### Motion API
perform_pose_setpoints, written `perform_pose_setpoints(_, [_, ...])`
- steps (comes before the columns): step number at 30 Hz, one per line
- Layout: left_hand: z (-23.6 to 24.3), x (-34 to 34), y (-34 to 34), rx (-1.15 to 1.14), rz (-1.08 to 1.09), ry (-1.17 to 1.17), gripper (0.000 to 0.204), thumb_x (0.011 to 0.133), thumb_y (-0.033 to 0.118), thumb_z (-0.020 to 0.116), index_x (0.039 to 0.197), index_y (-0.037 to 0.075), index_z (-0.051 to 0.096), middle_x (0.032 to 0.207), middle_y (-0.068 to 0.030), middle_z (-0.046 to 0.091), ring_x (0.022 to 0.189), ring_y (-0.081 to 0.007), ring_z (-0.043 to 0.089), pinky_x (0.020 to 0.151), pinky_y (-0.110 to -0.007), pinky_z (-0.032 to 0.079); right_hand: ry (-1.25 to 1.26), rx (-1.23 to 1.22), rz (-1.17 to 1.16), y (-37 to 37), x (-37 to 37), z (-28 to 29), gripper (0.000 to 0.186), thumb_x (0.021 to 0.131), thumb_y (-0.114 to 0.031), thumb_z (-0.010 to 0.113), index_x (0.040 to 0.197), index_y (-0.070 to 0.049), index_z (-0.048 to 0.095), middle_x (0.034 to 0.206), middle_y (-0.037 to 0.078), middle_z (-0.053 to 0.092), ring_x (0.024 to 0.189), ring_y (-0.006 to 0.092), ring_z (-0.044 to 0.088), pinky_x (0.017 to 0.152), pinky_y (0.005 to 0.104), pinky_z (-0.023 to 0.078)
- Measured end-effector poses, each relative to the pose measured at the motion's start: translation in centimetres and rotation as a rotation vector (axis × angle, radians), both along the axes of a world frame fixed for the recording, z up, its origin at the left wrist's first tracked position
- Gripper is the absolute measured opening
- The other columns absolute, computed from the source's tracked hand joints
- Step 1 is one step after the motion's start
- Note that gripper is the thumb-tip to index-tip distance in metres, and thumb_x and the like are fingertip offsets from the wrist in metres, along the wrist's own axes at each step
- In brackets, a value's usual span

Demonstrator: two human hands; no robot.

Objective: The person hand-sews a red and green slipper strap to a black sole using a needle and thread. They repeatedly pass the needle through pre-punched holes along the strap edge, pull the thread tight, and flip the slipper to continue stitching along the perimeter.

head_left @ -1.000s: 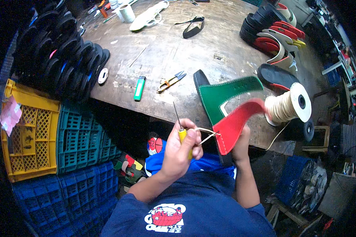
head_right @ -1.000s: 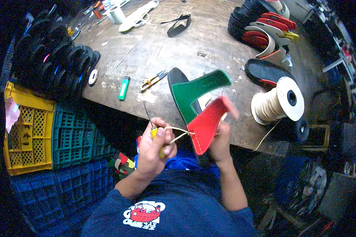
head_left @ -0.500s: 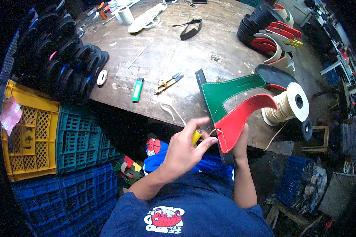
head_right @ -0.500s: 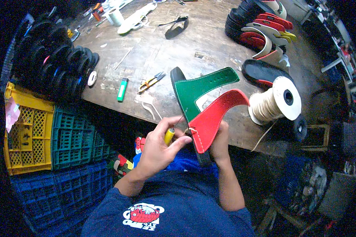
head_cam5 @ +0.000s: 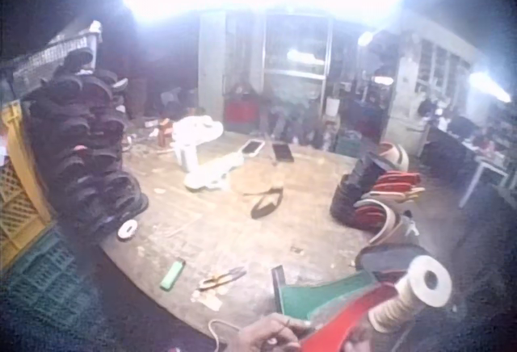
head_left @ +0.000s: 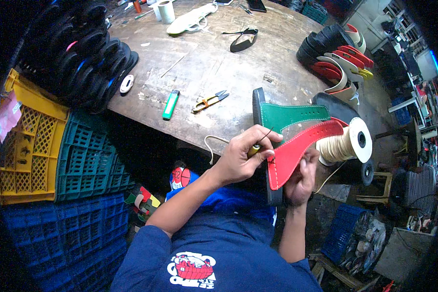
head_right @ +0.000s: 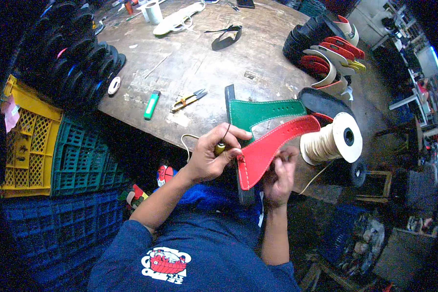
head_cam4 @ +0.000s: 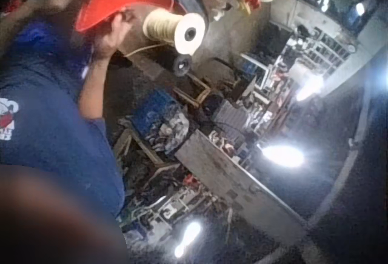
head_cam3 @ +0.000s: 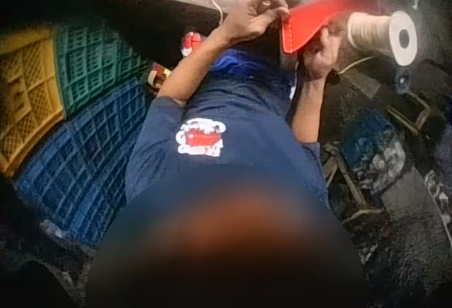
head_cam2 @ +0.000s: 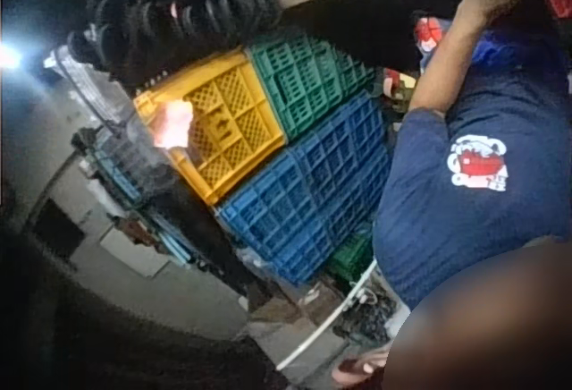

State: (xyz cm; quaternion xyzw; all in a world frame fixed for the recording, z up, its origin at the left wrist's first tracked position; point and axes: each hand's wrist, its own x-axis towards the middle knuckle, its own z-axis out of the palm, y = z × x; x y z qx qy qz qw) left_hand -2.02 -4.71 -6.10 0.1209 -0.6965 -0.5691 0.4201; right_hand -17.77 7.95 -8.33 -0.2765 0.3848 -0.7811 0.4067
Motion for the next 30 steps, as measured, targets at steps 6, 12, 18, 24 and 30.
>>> perform_pose_setpoints(6, [0.0, -0.5, 0.0, 0.016, 0.013, -0.024, 0.019, 0.095, 0.015, 0.072, 0.09, 0.0, 0.062, 0.113, -0.0197, 0.071, 0.102, -0.0252, 0.069, 0.092, -0.037, 0.052, 0.65, 0.632, 0.217, 0.3, -2.8, 1.8, 0.027, 0.094, -0.007, 0.066, 0.12, 0.001, 0.066, 0.107, 0.011, 0.068, 0.102, 0.0173, 0.065, 0.094, 0.0325, 0.05])
perform_pose_setpoints(12, [1.2, -0.8, 0.0, 0.045, 0.006, -0.127, 0.02, 0.095, 0.017, 0.071, 0.09, -0.001, 0.063, 0.108, -0.019, 0.072, 0.098, -0.0257, 0.07, 0.089, -0.037, 0.053, 0.758, 0.732, 0.232, -2.4, -2.7, 1.7, 0.022, 0.092, -0.011, 0.073, 0.109, -0.003, 0.062, 0.098, 0.001, 0.065, 0.086, 0.0082, 0.062, 0.07, 0.0267, 0.052])
perform_pose_setpoints(18, [1.2, -1.2, 0.2, -0.05, 0.06, -0.092, 0.019, 0.096, 0.016, 0.07, 0.089, -0.001, 0.063, 0.108, -0.0184, 0.073, 0.095, -0.0277, 0.072, 0.084, -0.036, 0.055, 0.515, 0.457, 0.045, -2.6, -1.2, -0.7, 0.022, 0.095, -0.016, 0.069, 0.109, -0.005, 0.057, 0.094, -0.002, 0.057, 0.085, 0.0074, 0.056, 0.071, 0.0244, 0.051])
perform_pose_setpoints(24, [1.2, -1.5, 0.2, -0.107, 0.1, -0.123, 0.023, 0.098, 0.017, 0.069, 0.088, -0.002, 0.059, 0.106, -0.0208, 0.073, 0.096, -0.0279, 0.072, 0.085, -0.036, 0.055, 0.0, 0.362, 0.119, -4.7, -2.3, -0.8, 0.025, 0.099, -0.011, 0.063, 0.121, -0.011, 0.052, 0.105, 0.0, 0.054, 0.098, 0.0106, 0.053, 0.086, 0.0269, 0.046])
perform_pose_setpoints(30, [0.8, -1.7, 0.3, -0.09, 0.114, -0.107, 0.025, 0.099, 0.019, 0.069, 0.087, 0.0, 0.058, 0.107, -0.022, 0.073, 0.097, -0.0287, 0.072, 0.086, -0.037, 0.056, 1.024, 0.412, 0.062, -5.6, -2.5, 0.3, 0.028, 0.099, -0.028, 0.057, 0.116, -0.006, 0.054, 0.11, 0.009, 0.052, 0.105, 0.0202, 0.053, 0.089, 0.035, 0.046])
